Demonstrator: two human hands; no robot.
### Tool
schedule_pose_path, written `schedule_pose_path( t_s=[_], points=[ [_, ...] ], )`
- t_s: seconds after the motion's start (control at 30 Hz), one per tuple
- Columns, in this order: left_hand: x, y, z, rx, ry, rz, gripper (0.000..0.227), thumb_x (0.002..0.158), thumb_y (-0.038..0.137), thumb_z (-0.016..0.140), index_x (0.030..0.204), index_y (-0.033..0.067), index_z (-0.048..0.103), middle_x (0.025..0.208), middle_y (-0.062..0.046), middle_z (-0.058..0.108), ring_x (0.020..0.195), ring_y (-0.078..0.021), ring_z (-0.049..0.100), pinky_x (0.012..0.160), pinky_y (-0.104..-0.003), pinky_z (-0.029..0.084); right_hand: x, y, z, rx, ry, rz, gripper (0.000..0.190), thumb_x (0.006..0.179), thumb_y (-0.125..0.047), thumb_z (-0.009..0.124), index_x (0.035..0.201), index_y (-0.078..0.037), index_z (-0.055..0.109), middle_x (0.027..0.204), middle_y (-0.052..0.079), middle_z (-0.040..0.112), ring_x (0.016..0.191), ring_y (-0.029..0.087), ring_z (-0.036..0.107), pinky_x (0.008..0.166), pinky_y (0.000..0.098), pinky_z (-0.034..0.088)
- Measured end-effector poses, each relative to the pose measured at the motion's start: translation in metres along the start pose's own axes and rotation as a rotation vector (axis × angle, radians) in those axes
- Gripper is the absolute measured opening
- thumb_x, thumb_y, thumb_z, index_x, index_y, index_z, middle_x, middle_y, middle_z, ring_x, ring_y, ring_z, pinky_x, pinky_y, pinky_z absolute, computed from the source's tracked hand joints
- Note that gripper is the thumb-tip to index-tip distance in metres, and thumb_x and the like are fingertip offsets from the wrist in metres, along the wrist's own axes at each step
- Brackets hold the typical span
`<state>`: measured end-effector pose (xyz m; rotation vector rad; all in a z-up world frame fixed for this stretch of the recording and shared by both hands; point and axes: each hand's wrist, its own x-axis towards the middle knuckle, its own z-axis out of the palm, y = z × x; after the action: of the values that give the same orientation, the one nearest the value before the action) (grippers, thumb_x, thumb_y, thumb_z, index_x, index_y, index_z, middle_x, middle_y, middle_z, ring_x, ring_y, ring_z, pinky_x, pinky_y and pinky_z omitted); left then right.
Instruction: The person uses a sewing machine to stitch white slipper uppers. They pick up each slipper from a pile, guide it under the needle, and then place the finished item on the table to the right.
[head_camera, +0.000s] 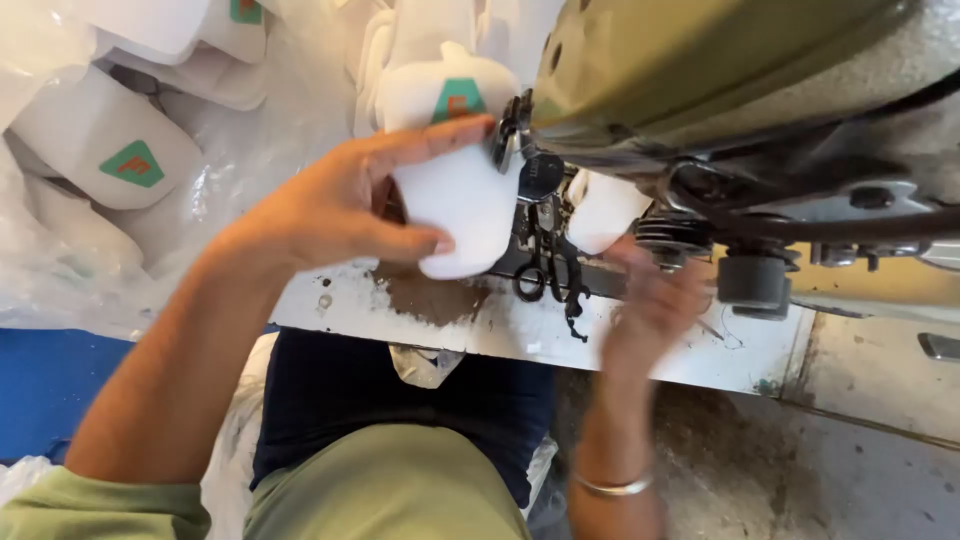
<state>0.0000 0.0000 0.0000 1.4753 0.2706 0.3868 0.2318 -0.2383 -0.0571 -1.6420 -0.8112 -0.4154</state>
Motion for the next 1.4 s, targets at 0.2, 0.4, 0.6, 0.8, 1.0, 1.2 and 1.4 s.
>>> schedule_pose_path(
  t_s=[0.2,0.4,0.6,0.8,1.0,1.2,1.4],
  points=[
    [0.029,0.011,-0.028,-0.202,-0.154,-0.119,0.089,0.077,-0.002,0.080,0.158,0.0079,0.045,0.140,-0.004,0.063,0.117,-0.0106,0.062,0.104,-0.031,0.052,-0.013,-0.094,0.089,0.799,-0.456,0.890,0.026,0.097,-0.013,0.074,0.084,-0.013,0.051,0.083,0.003,0.067,0.074,0.012,0.068,0.068,0.0318,0.062],
    [0.049,0.013,-0.037,-0.075,-0.160,-0.167,0.087,0.073,-0.002,0.080,0.154,0.0089,0.050,0.132,-0.006,0.069,0.112,-0.0104,0.069,0.102,-0.028,0.055,-0.007,-0.099,0.096,0.806,-0.347,1.048,0.036,0.090,-0.012,0.082,0.079,-0.015,0.047,0.075,0.004,0.067,0.066,0.015,0.070,0.059,0.0305,0.061],
    [0.015,0.012,0.008,0.141,0.193,-0.151,0.082,0.078,0.007,0.085,0.153,0.0121,0.052,0.125,-0.003,0.072,0.082,-0.0096,0.060,0.075,-0.024,0.055,-0.005,-0.100,0.096,0.725,-0.335,0.938,0.039,0.090,-0.011,0.082,0.079,-0.015,0.045,0.076,0.006,0.070,0.064,0.018,0.072,0.055,0.0299,0.060],
    [-0.020,-0.032,0.075,-0.041,0.802,-0.162,0.056,0.102,0.012,0.078,0.156,0.0085,0.063,0.086,-0.005,0.047,0.069,-0.0098,0.036,0.065,-0.023,0.030,-0.006,-0.097,0.092,0.716,-0.409,0.942,0.036,0.090,-0.007,0.081,0.084,-0.013,0.046,0.084,0.008,0.072,0.070,0.017,0.072,0.063,0.0298,0.061],
    [-0.036,-0.029,0.070,-0.117,0.807,0.208,0.027,0.109,0.006,0.076,0.133,0.0047,0.063,0.112,0.006,0.062,0.095,-0.0013,0.060,0.079,-0.016,0.050,-0.002,-0.097,0.096,0.703,-0.325,0.917,0.039,0.091,-0.006,0.081,0.080,-0.013,0.044,0.080,0.011,0.073,0.068,0.019,0.073,0.058,0.0307,0.060],
    [-0.049,-0.043,0.113,-0.251,0.684,-0.032,0.040,0.097,0.000,0.077,0.136,0.0076,0.068,0.093,0.007,0.055,0.062,0.0046,0.034,0.055,-0.012,0.028,-0.010,-0.087,0.085,0.809,-0.419,0.893,0.037,0.093,-0.002,0.083,0.088,-0.012,0.048,0.083,0.000,0.063,0.072,0.006,0.057,0.063,0.0209,0.049],
    [-0.026,-0.024,0.098,-0.153,0.683,-0.072,0.048,0.095,0.001,0.074,0.140,0.0093,0.061,0.105,0.008,0.047,0.059,0.0061,0.033,0.049,-0.012,0.026,0.002,-0.095,0.073,0.759,-0.372,0.843,0.033,0.092,0.000,0.079,0.086,-0.011,0.049,0.080,0.000,0.063,0.072,0.007,0.061,0.068,0.0220,0.054]
  ],
)
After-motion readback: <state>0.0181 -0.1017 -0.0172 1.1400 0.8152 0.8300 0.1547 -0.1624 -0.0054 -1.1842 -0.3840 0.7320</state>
